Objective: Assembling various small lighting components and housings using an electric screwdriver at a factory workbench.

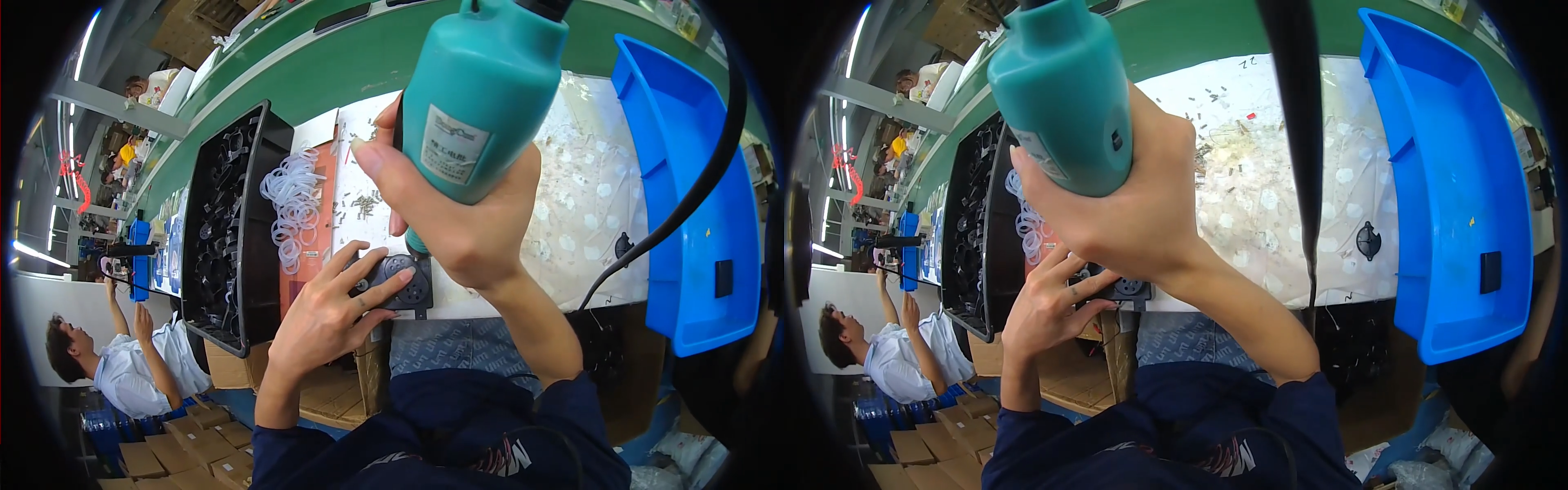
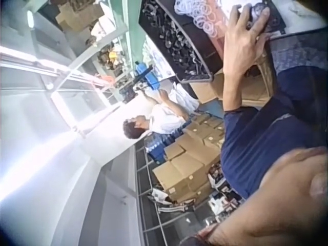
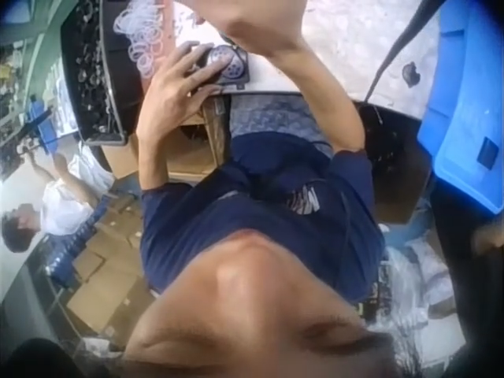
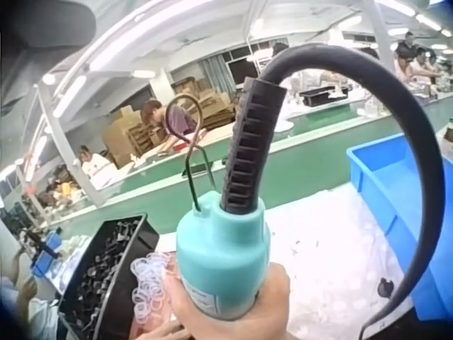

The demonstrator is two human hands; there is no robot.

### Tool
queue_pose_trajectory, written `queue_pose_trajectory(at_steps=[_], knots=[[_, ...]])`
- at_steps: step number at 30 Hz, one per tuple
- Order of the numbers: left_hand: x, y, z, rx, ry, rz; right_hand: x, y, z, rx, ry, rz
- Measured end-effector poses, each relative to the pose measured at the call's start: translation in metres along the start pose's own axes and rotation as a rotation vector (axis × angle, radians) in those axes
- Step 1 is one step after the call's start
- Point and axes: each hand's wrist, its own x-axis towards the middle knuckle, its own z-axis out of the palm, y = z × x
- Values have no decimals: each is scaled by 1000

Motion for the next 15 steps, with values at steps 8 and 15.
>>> queue_pose_trajectory(at_steps=[8, 15], knots=[[1, 0, 1, -19, 17, -1, -1, -5, 0, 21, 8, 42], [3, 3, 2, -11, 26, 3, -5, -3, -3, 21, -15, 22]])
